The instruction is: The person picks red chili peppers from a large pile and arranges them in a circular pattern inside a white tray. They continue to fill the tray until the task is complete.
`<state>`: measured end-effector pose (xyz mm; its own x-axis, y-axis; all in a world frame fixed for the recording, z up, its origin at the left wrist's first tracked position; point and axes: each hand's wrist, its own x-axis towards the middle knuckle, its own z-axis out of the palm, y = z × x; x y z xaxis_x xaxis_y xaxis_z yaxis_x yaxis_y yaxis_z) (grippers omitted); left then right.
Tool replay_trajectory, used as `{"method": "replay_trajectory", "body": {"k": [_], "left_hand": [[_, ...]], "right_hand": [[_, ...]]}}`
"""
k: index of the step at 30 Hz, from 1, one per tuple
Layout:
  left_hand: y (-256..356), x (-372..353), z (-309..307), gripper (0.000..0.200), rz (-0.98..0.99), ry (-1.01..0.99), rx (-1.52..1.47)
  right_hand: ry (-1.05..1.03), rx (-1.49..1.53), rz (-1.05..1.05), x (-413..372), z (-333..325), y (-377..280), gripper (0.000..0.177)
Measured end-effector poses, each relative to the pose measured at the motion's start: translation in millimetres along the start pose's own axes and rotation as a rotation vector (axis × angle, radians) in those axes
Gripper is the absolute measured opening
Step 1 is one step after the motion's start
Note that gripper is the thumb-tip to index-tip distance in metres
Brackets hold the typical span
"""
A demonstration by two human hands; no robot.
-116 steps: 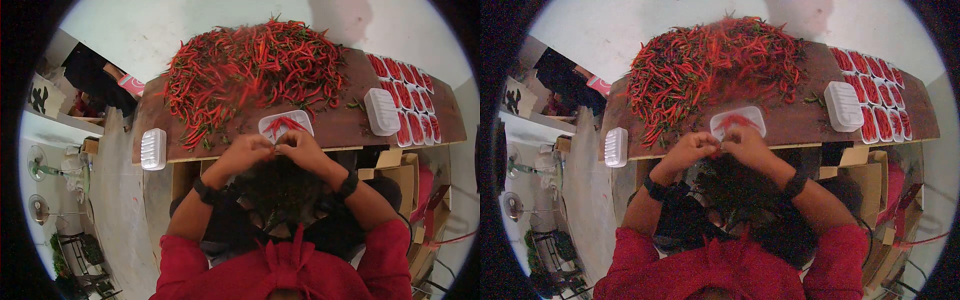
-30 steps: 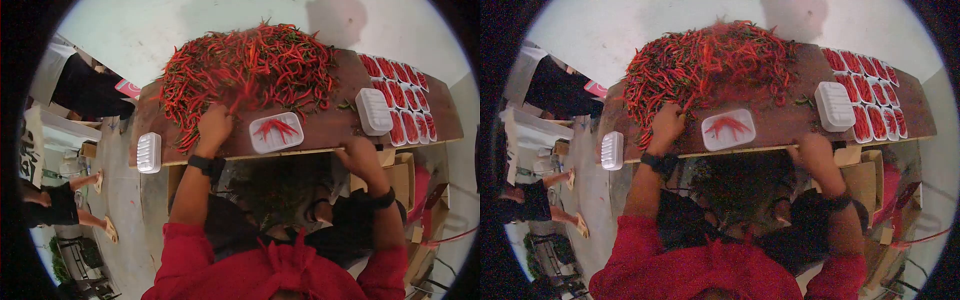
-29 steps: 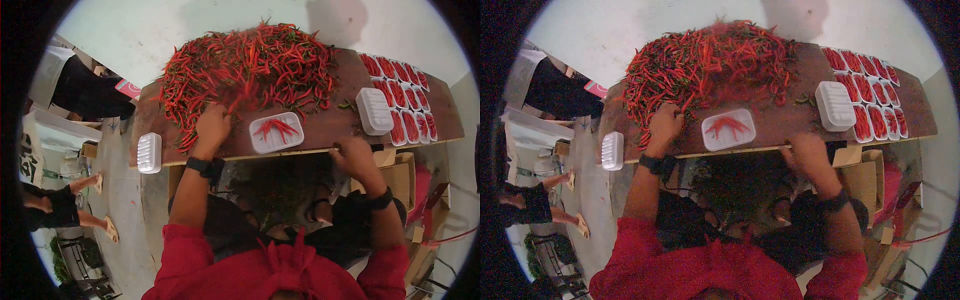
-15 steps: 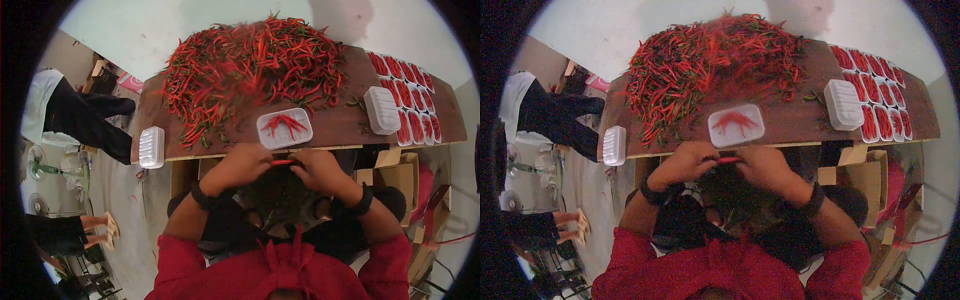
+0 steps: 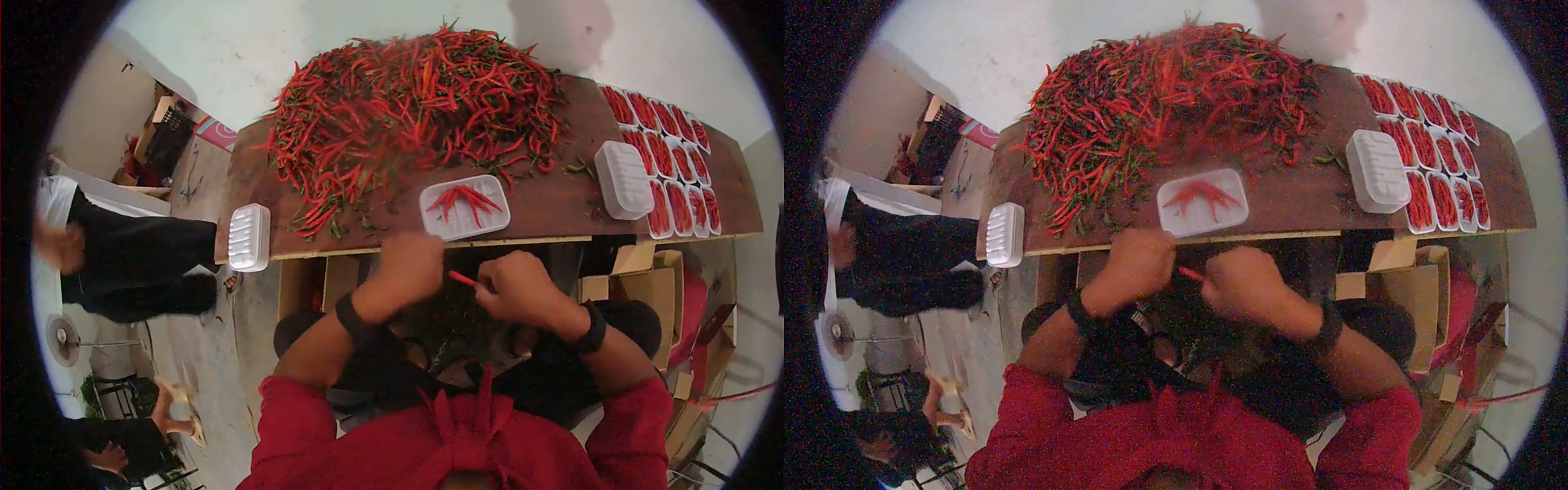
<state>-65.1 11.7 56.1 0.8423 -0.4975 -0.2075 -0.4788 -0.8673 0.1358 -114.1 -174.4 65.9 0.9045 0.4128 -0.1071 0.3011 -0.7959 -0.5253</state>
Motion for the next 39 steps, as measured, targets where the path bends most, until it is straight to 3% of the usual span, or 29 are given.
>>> {"method": "replay_trajectory", "body": {"k": [1, 3, 7, 9, 12, 18, 24, 27, 31, 36, 39], "left_hand": [[-3, 1, -2, 0.018, 0.0, 0.0, 0.0], [-14, 1, -9, 0.025, 0.217, -0.225, -0.088], [-9, 1, -8, 0.027, 0.262, -0.323, -0.394], [-3, 5, 3, 0.026, 0.034, -0.136, -1.007], [1, 9, -6, 0.019, -0.081, -0.163, -1.175], [-1, 19, 13, 0.017, -0.108, -0.069, -1.393], [-6, 40, 1, 0.023, -0.23, 0.106, -1.271], [-14, 54, 0, 0.031, -0.22, 0.25, -1.034], [-11, 65, -1, 0.037, -0.216, 0.289, -0.938], [-13, 72, 5, 0.03, -0.153, 0.306, -0.626], [-12, 73, 8, 0.027, -0.112, 0.349, -0.602]], "right_hand": [[0.0, 0.0, -0.001, -2, -2, 1, 0.016], [0.094, 0.129, 0.068, -6, -6, 4, 0.017], [0.153, 0.201, 0.17, -5, -15, 12, 0.018], [0.218, 0.337, 0.114, -3, -6, 20, 0.019], [0.165, 0.611, 0.078, 5, 6, 28, 0.021], [0.089, 0.654, 0.175, 16, 19, 28, 0.022], [0.346, 0.152, 0.134, 21, 7, 26, 0.016], [0.431, 0.156, 0.131, 25, 1, 32, 0.017], [0.414, 0.185, 0.18, 31, -3, 39, 0.019], [0.41, -0.022, 0.118, 41, 4, 46, 0.028], [0.378, -0.053, 0.128, 45, 6, 45, 0.03]]}}
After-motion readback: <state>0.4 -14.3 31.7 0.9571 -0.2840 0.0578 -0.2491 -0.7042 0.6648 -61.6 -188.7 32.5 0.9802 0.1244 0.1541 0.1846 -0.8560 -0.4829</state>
